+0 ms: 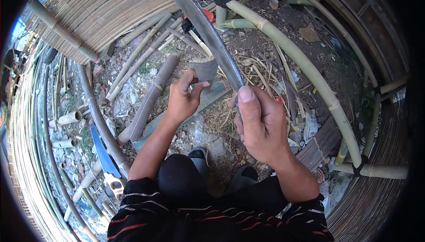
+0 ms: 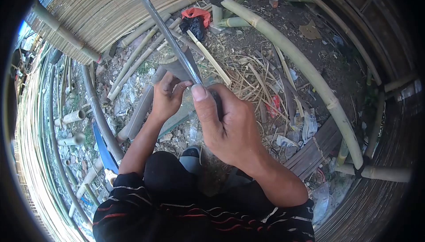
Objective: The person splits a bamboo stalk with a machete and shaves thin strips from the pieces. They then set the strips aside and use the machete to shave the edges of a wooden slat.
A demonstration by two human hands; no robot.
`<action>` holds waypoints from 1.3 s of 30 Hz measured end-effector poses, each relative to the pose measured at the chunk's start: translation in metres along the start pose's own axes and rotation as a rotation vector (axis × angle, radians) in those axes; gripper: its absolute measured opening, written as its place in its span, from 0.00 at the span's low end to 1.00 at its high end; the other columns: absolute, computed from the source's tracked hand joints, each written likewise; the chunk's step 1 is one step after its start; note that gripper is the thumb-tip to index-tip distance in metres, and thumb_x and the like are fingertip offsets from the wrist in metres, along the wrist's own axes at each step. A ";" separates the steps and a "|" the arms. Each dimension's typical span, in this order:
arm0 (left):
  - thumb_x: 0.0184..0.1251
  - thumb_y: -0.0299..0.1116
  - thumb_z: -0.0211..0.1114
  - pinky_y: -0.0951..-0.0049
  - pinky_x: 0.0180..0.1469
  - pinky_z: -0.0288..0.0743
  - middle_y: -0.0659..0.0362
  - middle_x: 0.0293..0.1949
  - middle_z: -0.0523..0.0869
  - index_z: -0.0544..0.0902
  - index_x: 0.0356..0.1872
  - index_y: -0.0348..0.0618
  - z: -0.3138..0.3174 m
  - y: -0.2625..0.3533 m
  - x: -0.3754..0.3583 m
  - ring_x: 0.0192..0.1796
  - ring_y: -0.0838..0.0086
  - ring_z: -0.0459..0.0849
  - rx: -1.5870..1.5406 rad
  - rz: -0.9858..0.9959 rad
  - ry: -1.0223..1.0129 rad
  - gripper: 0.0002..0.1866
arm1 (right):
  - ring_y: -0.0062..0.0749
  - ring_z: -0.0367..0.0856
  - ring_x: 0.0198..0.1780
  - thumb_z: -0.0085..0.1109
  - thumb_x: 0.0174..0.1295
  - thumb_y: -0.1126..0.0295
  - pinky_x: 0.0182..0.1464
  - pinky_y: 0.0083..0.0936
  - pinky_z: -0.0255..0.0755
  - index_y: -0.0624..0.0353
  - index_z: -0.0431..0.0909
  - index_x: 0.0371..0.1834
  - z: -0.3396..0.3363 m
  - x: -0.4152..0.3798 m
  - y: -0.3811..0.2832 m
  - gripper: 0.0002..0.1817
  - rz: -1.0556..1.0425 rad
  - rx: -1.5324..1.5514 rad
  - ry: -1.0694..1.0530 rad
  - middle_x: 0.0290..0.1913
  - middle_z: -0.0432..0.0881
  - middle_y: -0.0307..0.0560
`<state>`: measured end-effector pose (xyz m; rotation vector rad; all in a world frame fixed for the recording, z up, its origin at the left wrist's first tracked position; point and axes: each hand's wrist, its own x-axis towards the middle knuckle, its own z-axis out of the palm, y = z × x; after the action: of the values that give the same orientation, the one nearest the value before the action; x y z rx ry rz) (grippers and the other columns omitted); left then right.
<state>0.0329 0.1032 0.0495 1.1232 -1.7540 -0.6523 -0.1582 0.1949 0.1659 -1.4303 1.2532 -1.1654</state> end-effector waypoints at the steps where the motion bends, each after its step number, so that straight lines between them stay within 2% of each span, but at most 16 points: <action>1: 0.65 0.22 0.69 0.66 0.46 0.81 0.49 0.38 0.90 0.79 0.41 0.37 0.001 0.000 0.000 0.46 0.59 0.91 -0.001 0.000 -0.001 0.08 | 0.18 0.72 0.19 0.53 0.76 0.54 0.22 0.26 0.64 0.66 0.79 0.35 0.000 0.000 0.000 0.22 -0.009 -0.002 -0.001 0.15 0.71 0.39; 11: 0.65 0.22 0.69 0.66 0.47 0.81 0.50 0.38 0.90 0.80 0.42 0.37 0.005 -0.002 0.002 0.46 0.60 0.91 -0.079 0.036 0.033 0.07 | 0.19 0.72 0.19 0.54 0.75 0.55 0.22 0.26 0.64 0.67 0.78 0.34 -0.001 -0.002 0.000 0.22 -0.004 -0.024 0.002 0.15 0.72 0.40; 20: 0.65 0.22 0.69 0.67 0.46 0.81 0.50 0.38 0.90 0.80 0.41 0.37 0.008 -0.003 0.002 0.46 0.62 0.91 -0.102 0.048 0.035 0.07 | 0.25 0.78 0.18 0.54 0.76 0.55 0.23 0.27 0.68 0.67 0.78 0.35 -0.003 -0.002 -0.003 0.22 -0.057 -0.083 0.002 0.16 0.75 0.43; 22: 0.64 0.22 0.69 0.67 0.46 0.81 0.50 0.38 0.90 0.80 0.41 0.37 0.009 -0.003 0.002 0.46 0.62 0.91 -0.097 0.041 0.033 0.07 | 0.13 0.67 0.19 0.47 0.78 0.52 0.22 0.18 0.60 0.63 0.77 0.36 0.000 -0.003 0.000 0.23 -0.084 -0.069 0.011 0.17 0.69 0.32; 23: 0.64 0.22 0.69 0.67 0.46 0.81 0.50 0.38 0.90 0.80 0.41 0.37 0.009 -0.005 0.002 0.46 0.62 0.91 -0.098 0.053 0.039 0.07 | 0.13 0.67 0.19 0.47 0.78 0.52 0.22 0.18 0.60 0.63 0.77 0.36 -0.001 -0.003 -0.001 0.23 -0.082 -0.068 0.012 0.17 0.69 0.32; 25: 0.64 0.21 0.69 0.67 0.46 0.81 0.50 0.38 0.90 0.80 0.40 0.37 0.011 -0.007 0.002 0.46 0.62 0.91 -0.100 0.063 0.041 0.07 | 0.29 0.81 0.18 0.55 0.75 0.56 0.22 0.28 0.69 0.68 0.77 0.36 -0.003 -0.003 -0.002 0.22 -0.068 -0.129 0.026 0.15 0.76 0.45; 32: 0.66 0.20 0.68 0.70 0.46 0.81 0.51 0.39 0.89 0.80 0.43 0.36 0.012 0.003 -0.002 0.45 0.68 0.91 -0.224 0.013 0.100 0.08 | 0.32 0.81 0.17 0.57 0.74 0.58 0.21 0.30 0.69 0.68 0.76 0.37 -0.002 -0.006 -0.019 0.20 -0.145 -0.302 0.048 0.15 0.75 0.47; 34: 0.66 0.20 0.68 0.70 0.46 0.81 0.52 0.39 0.89 0.79 0.43 0.36 0.010 -0.002 0.000 0.45 0.69 0.91 -0.265 0.044 0.143 0.08 | 0.33 0.81 0.17 0.59 0.73 0.58 0.20 0.29 0.69 0.68 0.76 0.37 -0.002 -0.006 -0.023 0.19 -0.300 -0.338 0.111 0.14 0.75 0.47; 35: 0.66 0.19 0.67 0.70 0.46 0.81 0.52 0.38 0.89 0.80 0.43 0.36 0.012 -0.009 -0.005 0.45 0.69 0.91 -0.225 0.032 0.148 0.07 | 0.33 0.82 0.17 0.60 0.72 0.59 0.20 0.29 0.69 0.69 0.76 0.36 -0.001 -0.003 -0.025 0.19 -0.193 -0.367 0.068 0.15 0.76 0.47; 36: 0.66 0.19 0.67 0.70 0.47 0.81 0.53 0.37 0.89 0.80 0.42 0.35 0.013 -0.010 -0.011 0.45 0.69 0.91 -0.188 0.021 0.150 0.07 | 0.33 0.82 0.17 0.60 0.72 0.59 0.20 0.29 0.69 0.69 0.76 0.36 -0.001 -0.004 -0.030 0.19 -0.202 -0.357 0.052 0.15 0.76 0.47; 37: 0.65 0.18 0.68 0.68 0.49 0.82 0.52 0.43 0.89 0.79 0.44 0.35 0.011 -0.011 -0.008 0.47 0.66 0.90 -0.191 0.026 0.140 0.10 | 0.34 0.83 0.18 0.61 0.72 0.59 0.21 0.29 0.70 0.69 0.76 0.36 -0.001 -0.002 -0.036 0.19 -0.155 -0.370 0.023 0.15 0.76 0.48; 38: 0.65 0.18 0.68 0.68 0.49 0.82 0.52 0.43 0.89 0.79 0.44 0.35 0.010 -0.012 -0.005 0.47 0.66 0.90 -0.185 0.048 0.164 0.10 | 0.34 0.84 0.18 0.61 0.72 0.59 0.21 0.29 0.70 0.69 0.76 0.36 -0.004 0.002 -0.042 0.19 -0.113 -0.389 -0.005 0.15 0.76 0.48; 39: 0.63 0.18 0.69 0.65 0.54 0.80 0.50 0.52 0.84 0.76 0.51 0.36 0.002 -0.003 -0.005 0.52 0.63 0.88 -0.296 0.066 0.120 0.17 | 0.37 0.83 0.18 0.61 0.71 0.59 0.22 0.32 0.70 0.70 0.76 0.36 -0.007 -0.002 -0.048 0.19 -0.170 -0.295 -0.020 0.15 0.76 0.49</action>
<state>0.0328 0.1063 0.0438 0.8788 -1.5275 -0.7607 -0.1575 0.2012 0.2136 -1.7900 1.3521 -1.1065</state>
